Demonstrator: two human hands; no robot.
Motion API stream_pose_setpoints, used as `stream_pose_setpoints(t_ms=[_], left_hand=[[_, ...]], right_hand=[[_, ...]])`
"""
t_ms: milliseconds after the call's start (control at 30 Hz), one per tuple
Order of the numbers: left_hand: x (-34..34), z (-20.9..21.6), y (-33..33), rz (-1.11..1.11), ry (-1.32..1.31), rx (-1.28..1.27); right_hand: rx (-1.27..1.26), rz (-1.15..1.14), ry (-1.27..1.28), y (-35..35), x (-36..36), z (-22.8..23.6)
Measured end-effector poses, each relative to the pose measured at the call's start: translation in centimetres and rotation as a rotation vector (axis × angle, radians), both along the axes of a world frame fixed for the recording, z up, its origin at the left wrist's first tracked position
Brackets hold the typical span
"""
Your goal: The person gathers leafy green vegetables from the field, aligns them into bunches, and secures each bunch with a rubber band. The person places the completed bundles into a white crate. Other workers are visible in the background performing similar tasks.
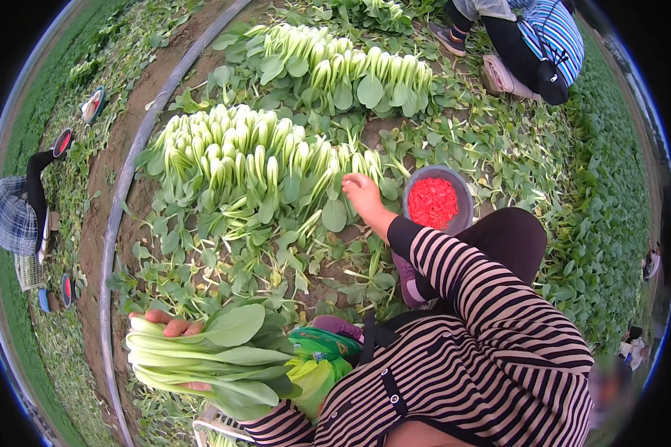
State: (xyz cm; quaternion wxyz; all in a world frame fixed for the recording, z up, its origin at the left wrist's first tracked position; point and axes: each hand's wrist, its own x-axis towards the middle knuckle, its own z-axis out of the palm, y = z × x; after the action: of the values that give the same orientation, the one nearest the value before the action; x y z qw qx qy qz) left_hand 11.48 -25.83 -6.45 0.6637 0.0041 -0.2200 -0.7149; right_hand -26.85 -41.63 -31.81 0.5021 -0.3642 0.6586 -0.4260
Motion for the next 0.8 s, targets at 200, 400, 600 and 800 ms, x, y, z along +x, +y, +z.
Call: stream_pose_setpoints(t_ms=[200, 400, 600, 800], left_hand=[[1.3, 2.4, 0.6, 0.026, -0.08, 0.196], [1.9, 1.7, 0.0, -0.038, -0.091, 0.189], [1.7, 1.4, -0.4, -0.026, -0.086, 0.133], [0.1, 0.7, -0.4, 0.033, -0.055, 0.016]], right_hand=[[-0.155, -0.189, 0.626, -6.6, -5.0, -4.4], [0.128, 0.176, 0.782, -8.8, -7.3, -5.0], [-0.091, -0.033, 0.215, -8.7, -7.6, -2.7], [0.077, 0.151, -0.215, -9.2, -11.9, 4.1]])
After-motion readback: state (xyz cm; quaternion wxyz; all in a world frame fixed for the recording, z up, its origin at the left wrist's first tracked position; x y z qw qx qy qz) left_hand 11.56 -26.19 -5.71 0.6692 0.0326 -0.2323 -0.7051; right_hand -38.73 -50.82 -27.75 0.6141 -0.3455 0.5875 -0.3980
